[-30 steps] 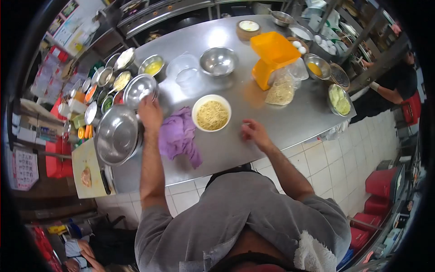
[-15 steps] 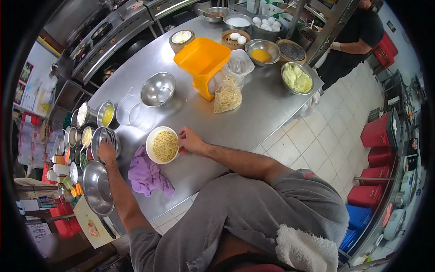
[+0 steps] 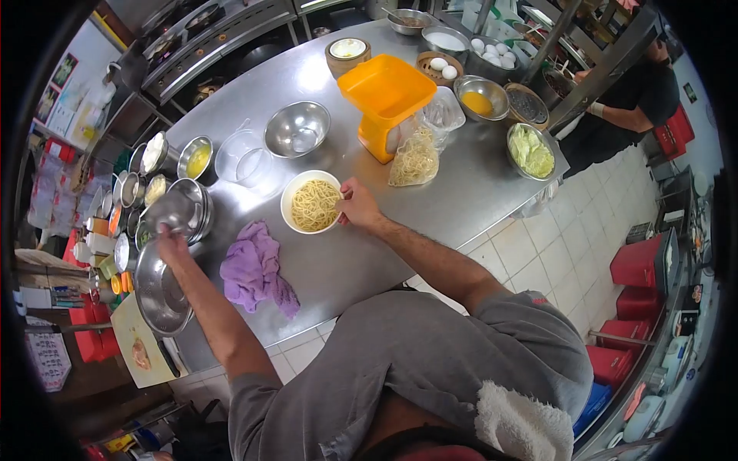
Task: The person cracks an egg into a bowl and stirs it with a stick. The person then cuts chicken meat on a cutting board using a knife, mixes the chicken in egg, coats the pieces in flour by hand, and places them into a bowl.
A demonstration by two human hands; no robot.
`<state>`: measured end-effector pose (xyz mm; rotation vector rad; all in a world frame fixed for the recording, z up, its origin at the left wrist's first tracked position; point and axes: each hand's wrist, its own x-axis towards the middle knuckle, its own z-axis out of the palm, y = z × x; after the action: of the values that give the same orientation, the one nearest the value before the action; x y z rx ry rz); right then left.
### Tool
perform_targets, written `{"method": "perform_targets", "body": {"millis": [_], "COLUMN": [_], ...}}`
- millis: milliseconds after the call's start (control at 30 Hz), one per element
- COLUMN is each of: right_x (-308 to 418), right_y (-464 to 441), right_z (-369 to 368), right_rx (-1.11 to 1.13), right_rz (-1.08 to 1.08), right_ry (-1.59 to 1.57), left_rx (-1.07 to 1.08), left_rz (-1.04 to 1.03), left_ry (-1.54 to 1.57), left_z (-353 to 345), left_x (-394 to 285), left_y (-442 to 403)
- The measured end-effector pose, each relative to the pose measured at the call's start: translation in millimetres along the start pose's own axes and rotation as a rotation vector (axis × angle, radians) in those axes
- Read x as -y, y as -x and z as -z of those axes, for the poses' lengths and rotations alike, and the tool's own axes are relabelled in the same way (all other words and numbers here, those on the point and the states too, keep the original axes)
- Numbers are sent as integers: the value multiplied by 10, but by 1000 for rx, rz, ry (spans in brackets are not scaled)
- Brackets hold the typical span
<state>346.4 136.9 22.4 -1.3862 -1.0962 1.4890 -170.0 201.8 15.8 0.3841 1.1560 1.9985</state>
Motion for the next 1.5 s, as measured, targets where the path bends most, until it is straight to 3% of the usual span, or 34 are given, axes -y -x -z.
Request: {"method": "perform_targets", "body": {"millis": [33,67,133,200,267,333,400,567,633,667,733,767,833,867,933,1067,1133,1367,1433,1500], "right_x": [18,48,62,14,11,-19,-78,90,161,202,263,200,61,-14,-113,-169,-130,-106,67,-128], "right_y": [2,-17,13,-6,-64,-98,-173,-163,-10,92,322,348,314,290,269,280,311,246,338,209], "right_z": [-7,0,17,41,-1,23,19,-40,-76,-146,-307,-332,-349,-342,-363,-485,-568,-538,-487,-360], "right_rx": [-11,-7,-7,-6,14,-85,-101,-210,-473,-456,-108,-99,203,211,296,298,237,227,231,236], "right_rz": [4,15,-25,-32,-13,-10,-1,15,640,629,667,655,763,765,863,980,824,794,529,704], "right_ry": [-16,-22,-5,1,0,-89,-113,-187,520,526,356,365,747,749,1188,1277,1278,1116,1014,1262], "left_rx": [-174,-168,-100,-14,-4,78,126,630,797,859,901,950,939,930,938,954,944,916,886,872], "left_rz": [-60,-72,-306,-491,-556,-662,-743,-902,-951,-1005,-966,-950,-934,-937,-902,-869,-888,-873,-892,-903], "left_ry": [-79,-76,-205,-626,-734,-644,-870,-1295,-1323,-1302,-1309,-1307,-1327,-1354,-1374,-1390,-1390,-1412,-1405,-1402], "left_z": [-241,-506,-770,-602,-692,-896,-905,-700,-660,-577,-490,-453,-405,-392,-354,-336,-349,-319,-349,-336], "left_x": [18,-63,-234,-165,-149,-73,13,411,564,682,848,901,946,951,923,895,892,917,890,912], "left_y": [288,549,923,779,947,1419,1922,3069,3344,3418,3560,3622,3702,3708,3720,3711,3712,3736,3742,3741]}}
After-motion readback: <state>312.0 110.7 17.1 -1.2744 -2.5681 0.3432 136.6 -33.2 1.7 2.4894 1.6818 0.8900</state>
